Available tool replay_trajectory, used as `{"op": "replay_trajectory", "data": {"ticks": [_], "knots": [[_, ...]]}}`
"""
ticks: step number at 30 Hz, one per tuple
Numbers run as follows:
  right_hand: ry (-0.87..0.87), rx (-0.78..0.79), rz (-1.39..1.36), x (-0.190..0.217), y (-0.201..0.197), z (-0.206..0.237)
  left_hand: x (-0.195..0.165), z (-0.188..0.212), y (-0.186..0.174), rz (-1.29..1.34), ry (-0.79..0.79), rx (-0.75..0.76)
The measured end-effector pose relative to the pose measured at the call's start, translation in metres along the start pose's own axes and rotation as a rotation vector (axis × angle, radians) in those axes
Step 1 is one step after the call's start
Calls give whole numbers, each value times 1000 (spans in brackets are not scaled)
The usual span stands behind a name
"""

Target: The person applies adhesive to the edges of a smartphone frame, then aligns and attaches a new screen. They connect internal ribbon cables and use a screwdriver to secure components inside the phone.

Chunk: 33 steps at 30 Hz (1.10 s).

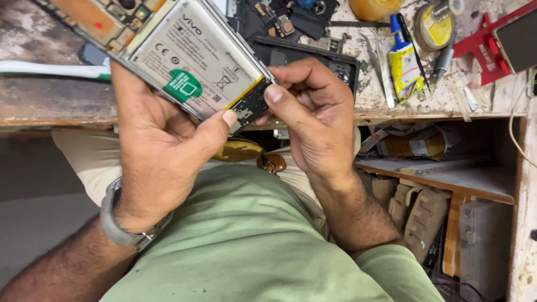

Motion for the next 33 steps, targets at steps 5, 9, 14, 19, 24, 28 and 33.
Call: {"op": "replay_trajectory", "data": {"ticks": [5, 9, 14, 19, 24, 28, 33], "knots": [[-46, 6, -28, -5, 9, -5, 8, 7, -17, -115, 125, -23], [-54, 6, -80, -10, 23, -6, -18, 13, -19, -347, 384, -23], [-7, 65, -194, -4, 47, -7, -45, 18, -4, -383, 456, 167], [98, 19, -281, 7, 59, -29, -32, 9, -20, -441, 405, 76], [260, 75, -337, -13, 52, -19, -11, -3, -35, -396, 347, 82], [154, 74, -67, -5, -2, 7, 1, -9, -26, -494, 307, 69], [-232, -155, 620, 64, -102, 22, 13, -32, -23, -402, 240, 22]]}}
Point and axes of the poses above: each hand's wrist, its own z-axis away from the middle knuckle, its own y-axis out of the palm, x = y × z, the point moved 7 cm from there along -z, towards the middle knuckle, and after that the axes turned 3 degrees about -y, right-handed, at the moved point
